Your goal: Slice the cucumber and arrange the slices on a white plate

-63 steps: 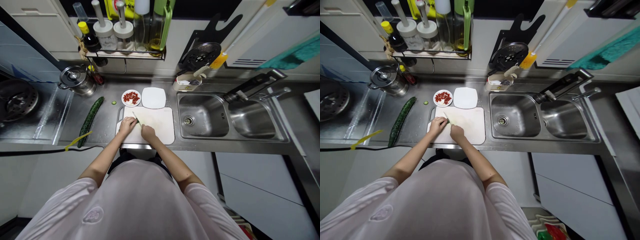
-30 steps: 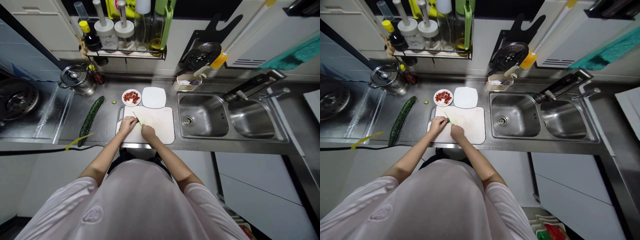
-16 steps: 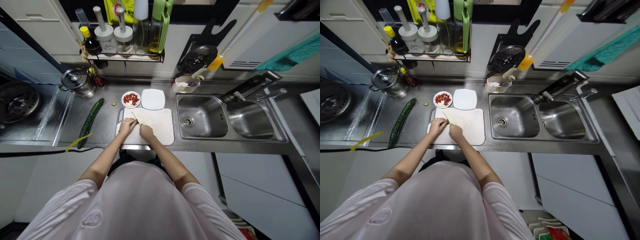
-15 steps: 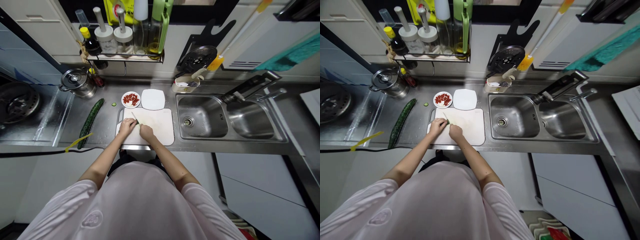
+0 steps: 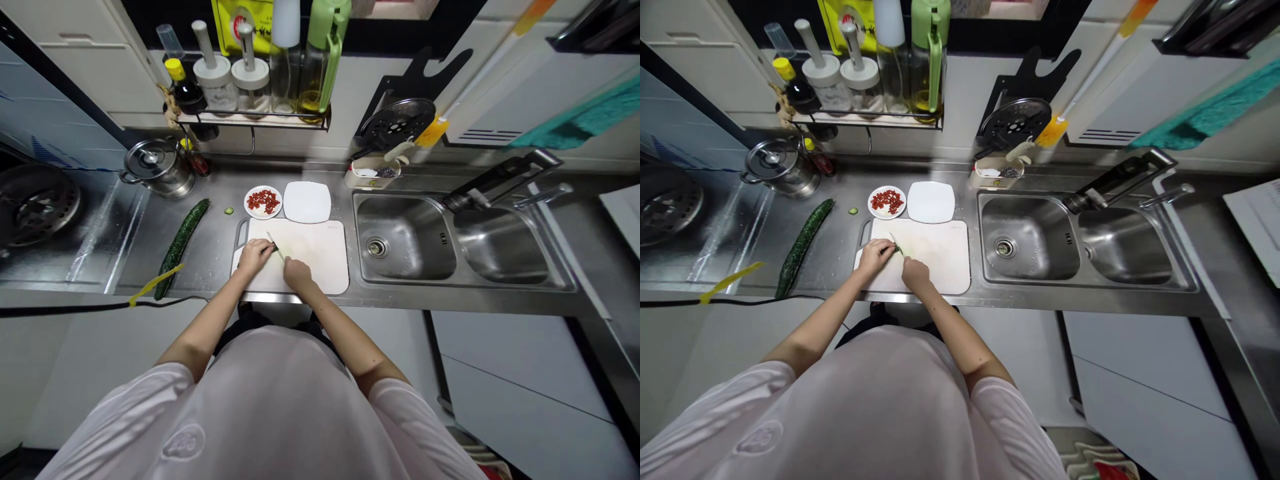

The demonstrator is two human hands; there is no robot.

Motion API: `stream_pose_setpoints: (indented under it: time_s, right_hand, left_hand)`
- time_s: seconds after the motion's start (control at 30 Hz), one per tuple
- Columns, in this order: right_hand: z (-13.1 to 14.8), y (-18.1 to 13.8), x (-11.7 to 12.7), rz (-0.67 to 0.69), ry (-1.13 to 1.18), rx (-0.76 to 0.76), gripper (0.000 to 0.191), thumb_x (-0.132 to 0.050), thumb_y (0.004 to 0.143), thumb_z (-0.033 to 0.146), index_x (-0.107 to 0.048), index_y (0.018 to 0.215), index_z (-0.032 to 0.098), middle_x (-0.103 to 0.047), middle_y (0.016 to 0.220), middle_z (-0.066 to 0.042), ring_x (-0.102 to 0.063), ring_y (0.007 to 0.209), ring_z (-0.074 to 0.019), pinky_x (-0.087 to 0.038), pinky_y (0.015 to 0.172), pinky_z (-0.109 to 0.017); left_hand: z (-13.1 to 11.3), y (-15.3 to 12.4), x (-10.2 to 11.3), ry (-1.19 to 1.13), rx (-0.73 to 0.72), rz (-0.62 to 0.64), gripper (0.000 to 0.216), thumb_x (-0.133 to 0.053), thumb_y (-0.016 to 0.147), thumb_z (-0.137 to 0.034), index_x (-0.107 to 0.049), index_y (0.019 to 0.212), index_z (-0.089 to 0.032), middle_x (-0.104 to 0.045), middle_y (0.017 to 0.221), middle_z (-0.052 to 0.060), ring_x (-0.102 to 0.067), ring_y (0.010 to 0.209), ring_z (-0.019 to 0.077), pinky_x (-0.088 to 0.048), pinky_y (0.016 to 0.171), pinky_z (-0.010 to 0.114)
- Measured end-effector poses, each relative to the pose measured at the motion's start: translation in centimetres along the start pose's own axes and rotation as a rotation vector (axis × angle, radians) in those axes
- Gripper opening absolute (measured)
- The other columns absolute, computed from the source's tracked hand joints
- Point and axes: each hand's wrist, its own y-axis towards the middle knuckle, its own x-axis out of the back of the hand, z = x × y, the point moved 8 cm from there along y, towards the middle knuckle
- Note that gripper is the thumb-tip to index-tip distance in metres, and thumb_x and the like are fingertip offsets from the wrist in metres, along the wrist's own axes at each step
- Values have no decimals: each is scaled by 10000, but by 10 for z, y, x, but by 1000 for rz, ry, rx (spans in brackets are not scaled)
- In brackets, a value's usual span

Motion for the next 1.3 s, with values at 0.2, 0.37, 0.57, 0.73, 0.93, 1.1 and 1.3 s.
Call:
stream_pose_setpoints:
  time_s: [0.2, 0.37, 0.57, 0.73, 0.93, 1.1, 1.3]
  right_hand:
    - [11, 18, 11, -16, 26, 27, 268, -338, 925, 106, -504, 1135, 128, -668, 1040, -132, -642, 992, -214, -474, 820, -302]
    - [15, 30, 16, -35, 63, 29, 273, -322, 945, 132, -507, 1145, 130, -670, 1047, -131, -633, 1019, -210, -467, 839, -299]
    - [12, 23, 12, -19, 54, 31, 285, -340, 922, 112, -513, 1147, 134, -671, 1053, -124, -637, 1011, -210, -473, 825, -296]
    - [6, 11, 7, -20, 32, 25, 271, -349, 902, 99, -523, 1107, 138, -675, 1028, -127, -649, 975, -210, -482, 797, -292]
    - [2, 1, 3, -15, 18, 7, 257, -355, 911, 104, -525, 1100, 140, -675, 1022, -129, -653, 972, -215, -486, 796, -300]
    - [-4, -8, -1, 9, 8, -15, 252, -351, 923, 103, -521, 1105, 141, -672, 1034, -133, -650, 982, -214, -482, 809, -301]
    - [-10, -20, -6, 30, -5, -29, 247, -353, 926, 116, -528, 1098, 142, -675, 1004, -135, -653, 964, -228, -485, 791, -312]
  left_hand:
    - [1, 0, -1, -7, -1, -12, 208, -513, 907, -295, -701, 954, -220, -706, 988, 41, -603, 963, 196, -450, 904, 354]
    - [3, 0, -2, -5, 4, -5, 204, -518, 903, -297, -700, 954, -219, -705, 987, 43, -602, 963, 197, -453, 899, 354]
    - [2, 0, -1, 4, -10, -2, 209, -507, 908, -301, -698, 945, -227, -704, 980, 46, -602, 956, 195, -451, 901, 360]
    - [1, 0, 0, 7, -4, -4, 208, -506, 906, -297, -699, 931, -226, -703, 976, 52, -606, 955, 203, -452, 897, 367]
    - [-1, 0, 0, 15, -16, -9, 218, -499, 911, -302, -699, 940, -221, -704, 975, 49, -605, 944, 200, -452, 892, 362]
    - [-1, 0, 0, 18, -8, -5, 216, -504, 905, -295, -701, 950, -219, -704, 985, 54, -605, 950, 205, -453, 895, 364]
    - [-1, 0, 0, 22, -18, 1, 211, -504, 905, -296, -700, 944, -226, -704, 989, 50, -606, 951, 210, -454, 892, 366]
